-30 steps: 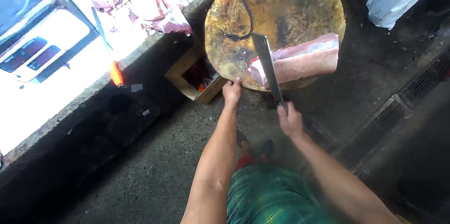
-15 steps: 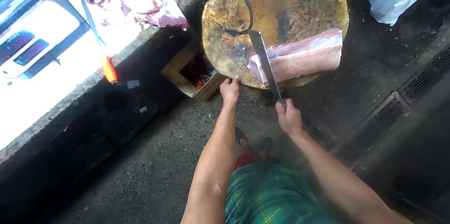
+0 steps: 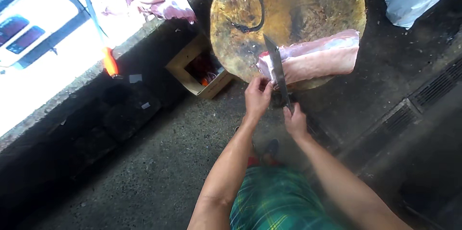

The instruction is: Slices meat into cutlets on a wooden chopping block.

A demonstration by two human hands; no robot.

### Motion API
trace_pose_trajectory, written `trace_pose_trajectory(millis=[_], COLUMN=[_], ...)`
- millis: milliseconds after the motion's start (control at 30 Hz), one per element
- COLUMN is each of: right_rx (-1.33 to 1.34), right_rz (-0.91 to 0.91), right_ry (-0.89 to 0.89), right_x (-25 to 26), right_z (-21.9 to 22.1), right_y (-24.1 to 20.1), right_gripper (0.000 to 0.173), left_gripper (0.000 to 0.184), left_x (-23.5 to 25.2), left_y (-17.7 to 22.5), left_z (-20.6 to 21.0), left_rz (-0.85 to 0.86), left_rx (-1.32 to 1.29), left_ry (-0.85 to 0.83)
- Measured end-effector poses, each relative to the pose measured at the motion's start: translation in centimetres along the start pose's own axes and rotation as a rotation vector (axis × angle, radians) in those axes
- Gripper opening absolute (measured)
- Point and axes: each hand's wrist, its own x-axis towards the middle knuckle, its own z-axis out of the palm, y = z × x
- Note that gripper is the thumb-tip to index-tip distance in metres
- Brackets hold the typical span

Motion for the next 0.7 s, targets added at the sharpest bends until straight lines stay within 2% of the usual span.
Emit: trace_pose_trajectory(millis=[133, 367, 700], right_rx=[-0.013, -0.046, -0.122], right_rz=[0.058, -0.041, 0.061], right_ry=[-0.066, 0.012, -0.151], right_x=[0.0, -0.2, -3.9], right_z=[-0.5, 0.1, -1.4], right_y=[-0.2, 1.6, 5.1], right_gripper=[0.059, 0.052, 0.052], left_gripper=[0.020, 0.019, 0.019], left_x=[0.8, 1.6, 1.8], left_y=[-0.1, -0.7, -0.5], left_z=[0.2, -0.1, -0.1], left_rz=[0.039, 0.071, 0.048], left_rx=[0.072, 0.134, 0.143], left_ry=[-0.038, -0.059, -0.049])
